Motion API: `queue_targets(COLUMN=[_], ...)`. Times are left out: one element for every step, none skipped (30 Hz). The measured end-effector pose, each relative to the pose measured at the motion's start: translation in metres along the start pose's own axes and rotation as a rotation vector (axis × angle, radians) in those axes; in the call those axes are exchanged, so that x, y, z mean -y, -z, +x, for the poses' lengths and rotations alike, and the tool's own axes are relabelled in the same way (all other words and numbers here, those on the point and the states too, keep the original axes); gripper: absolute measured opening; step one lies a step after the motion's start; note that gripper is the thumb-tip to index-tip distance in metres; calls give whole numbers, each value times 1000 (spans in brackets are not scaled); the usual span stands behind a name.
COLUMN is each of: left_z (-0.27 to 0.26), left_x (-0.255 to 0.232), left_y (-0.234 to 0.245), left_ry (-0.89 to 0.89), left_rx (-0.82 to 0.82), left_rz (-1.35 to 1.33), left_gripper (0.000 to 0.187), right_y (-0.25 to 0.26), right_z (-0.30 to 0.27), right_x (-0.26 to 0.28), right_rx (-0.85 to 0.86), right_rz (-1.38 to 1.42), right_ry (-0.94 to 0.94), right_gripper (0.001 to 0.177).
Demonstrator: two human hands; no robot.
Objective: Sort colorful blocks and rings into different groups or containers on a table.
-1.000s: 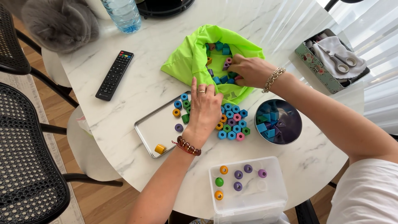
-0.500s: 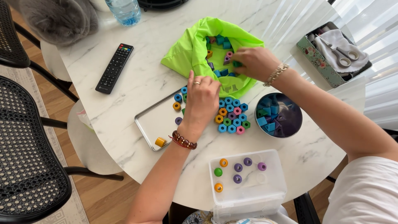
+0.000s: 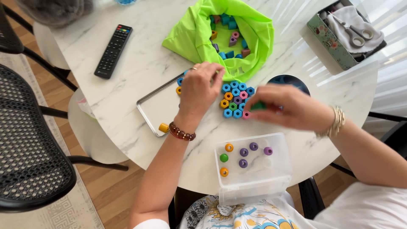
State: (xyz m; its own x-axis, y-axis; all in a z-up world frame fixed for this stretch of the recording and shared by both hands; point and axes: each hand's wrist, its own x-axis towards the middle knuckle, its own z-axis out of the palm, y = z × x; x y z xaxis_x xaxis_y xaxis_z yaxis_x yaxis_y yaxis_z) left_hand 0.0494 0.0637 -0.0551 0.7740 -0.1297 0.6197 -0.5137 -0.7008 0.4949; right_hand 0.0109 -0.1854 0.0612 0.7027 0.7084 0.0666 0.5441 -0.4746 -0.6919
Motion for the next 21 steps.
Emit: queue_targets(left_z=[-4, -8, -14, -20, -20, -19, -18, -16, -15, -14, -17, -20, -22, -22, -22, -23, -26, -30, -33, -35, -37], left_x=[9, -1, -11, -21, -29, -36, -42, -37, -32, -26, -25, -23, -22, -31, -41, -50, -51, -51, -52, -48, -45], left_y=[-8, -12, -18, -24, -18, -12, -5, -3, -1, 1, 1, 0, -1, -1, -2, -3, -9, -15, -21, -23, -26], left_ry=[-38, -38, 1, 40, 42, 45, 49, 53, 73, 94, 99, 172, 243, 248, 219, 189, 197, 140, 81, 87, 28], left_rx=[3, -2, 3, 8, -1, 1, -2, -15, 10, 36, 30, 153, 274, 266, 349, 431, 423, 435, 449, 445, 371], left_rz=[66, 74, 90, 106, 109, 81, 59, 66, 36, 5, 11, 51, 88, 92, 53, 13, 18, 39, 59, 64, 155], left_gripper=[7, 7, 15, 25, 25, 27, 28, 28, 31, 34, 34, 32, 35, 35, 35, 34, 34, 34, 34, 34, 31], right_y=[-5, -2, -1, 1, 6, 10, 15, 17, 16, 16, 20, 25, 30, 28, 27, 25, 9, -7, -23, -39, -56], right_z=[-5, 1, 5, 10, 18, 27, 39, 50, 59, 70, 78, 87, 97, 108, 120, 131, 144, 157, 168, 181, 192], right_x=[12, 4, -4, -12, -19, -26, -32, -30, -29, -28, -30, -32, -34, -28, -23, -18, -17, -16, -15, -17, -19], right_rx=[5, 6, -27, -60, -56, -22, 13, 19, 58, 96, 102, 77, 52, 57, 44, 32, 40, 135, 228, 234, 293], right_rz=[5, 4, -41, -86, -91, -72, -55, -61, -9, 43, 43, 44, 42, 41, 30, 20, 20, 9, -1, -1, -121], right_ry=[-23, -14, -64, -115, -107, -120, -128, -114, -69, -25, -17, -17, -16, -9, 44, 97, 106, 168, 227, 234, 308], right_gripper=[23, 23, 26, 30, 30, 31, 32, 32, 31, 31, 31, 31, 33, 33, 35, 37, 37, 36, 36, 36, 30])
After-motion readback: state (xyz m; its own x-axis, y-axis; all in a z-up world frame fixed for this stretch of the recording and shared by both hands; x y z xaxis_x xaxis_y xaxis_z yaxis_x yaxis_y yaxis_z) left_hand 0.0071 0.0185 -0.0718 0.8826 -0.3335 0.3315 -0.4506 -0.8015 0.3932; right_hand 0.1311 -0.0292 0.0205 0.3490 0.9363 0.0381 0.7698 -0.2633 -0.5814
